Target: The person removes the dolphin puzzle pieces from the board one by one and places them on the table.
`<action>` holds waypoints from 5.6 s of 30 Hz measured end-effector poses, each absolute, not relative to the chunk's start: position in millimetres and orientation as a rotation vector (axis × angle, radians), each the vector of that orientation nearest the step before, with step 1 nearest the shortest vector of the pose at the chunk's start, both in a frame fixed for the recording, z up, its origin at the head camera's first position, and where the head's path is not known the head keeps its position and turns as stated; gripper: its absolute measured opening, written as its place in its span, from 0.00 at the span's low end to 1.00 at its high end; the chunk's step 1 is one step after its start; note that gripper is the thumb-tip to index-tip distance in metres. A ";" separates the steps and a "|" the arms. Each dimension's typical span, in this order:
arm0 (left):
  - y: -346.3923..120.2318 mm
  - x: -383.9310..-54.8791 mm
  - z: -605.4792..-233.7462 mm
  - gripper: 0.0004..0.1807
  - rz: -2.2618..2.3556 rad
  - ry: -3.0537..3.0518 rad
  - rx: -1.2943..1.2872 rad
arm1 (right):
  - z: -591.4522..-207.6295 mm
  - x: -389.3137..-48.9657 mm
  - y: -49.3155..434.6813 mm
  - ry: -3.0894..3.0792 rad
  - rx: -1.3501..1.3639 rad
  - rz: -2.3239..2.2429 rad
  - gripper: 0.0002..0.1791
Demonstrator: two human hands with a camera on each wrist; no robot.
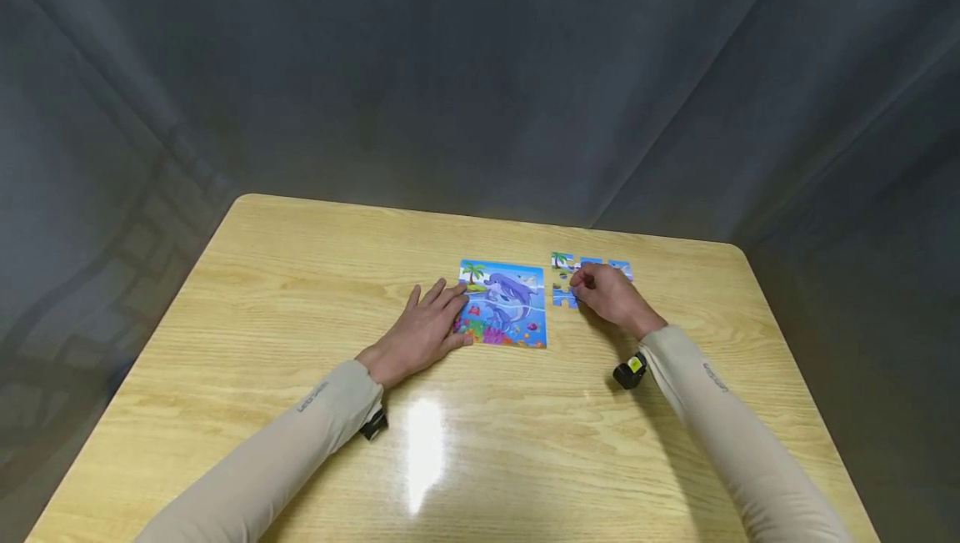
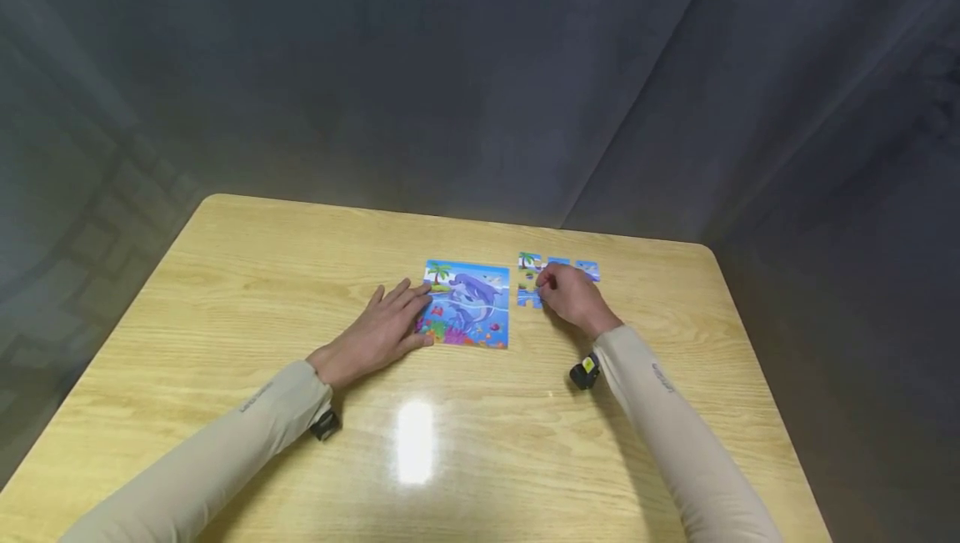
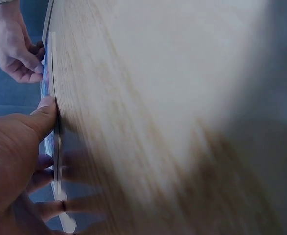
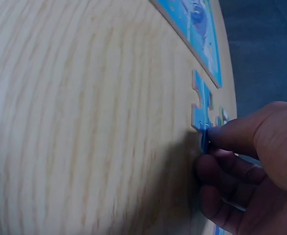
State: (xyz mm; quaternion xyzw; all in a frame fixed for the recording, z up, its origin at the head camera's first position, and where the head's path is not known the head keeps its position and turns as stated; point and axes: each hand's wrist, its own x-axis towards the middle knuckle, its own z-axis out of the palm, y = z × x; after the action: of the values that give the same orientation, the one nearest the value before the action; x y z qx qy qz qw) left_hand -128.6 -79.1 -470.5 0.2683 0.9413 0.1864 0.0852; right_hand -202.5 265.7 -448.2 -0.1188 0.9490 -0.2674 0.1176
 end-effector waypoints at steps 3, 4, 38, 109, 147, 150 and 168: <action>-79.2 -128.6 -469.6 0.40 0.562 2.800 0.801 | -448.8 -203.2 265.3 2.783 -0.332 -0.771 0.06; -79.4 -128.5 -469.4 0.40 0.563 2.800 0.801 | -449.0 -203.4 265.3 2.783 -0.326 -0.770 0.05; -79.4 -127.2 -470.2 0.31 0.585 2.782 0.772 | -436.7 -187.4 191.3 2.672 -0.607 -0.755 0.14; -81.4 -128.6 -471.4 0.28 0.614 2.765 0.759 | -443.8 -194.2 174.8 2.576 -0.506 -0.803 0.17; -81.3 -127.6 -468.9 0.27 0.623 2.766 0.747 | -439.6 -189.7 200.4 2.402 -0.402 -1.255 0.08; -82.0 -127.7 -469.9 0.27 0.618 2.767 0.750 | -438.4 -190.0 207.1 2.392 -0.393 -1.263 0.08; -83.6 -129.9 -473.6 0.26 0.629 2.781 0.761 | -431.3 -193.5 253.5 2.468 -0.290 -1.257 0.10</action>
State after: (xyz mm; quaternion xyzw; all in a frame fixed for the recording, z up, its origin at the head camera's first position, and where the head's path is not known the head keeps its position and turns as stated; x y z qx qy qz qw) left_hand -129.9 -83.6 -473.6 0.2567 0.9381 0.2120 0.0953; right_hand -193.5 253.5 -431.3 -0.1024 0.8722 -0.4443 0.1772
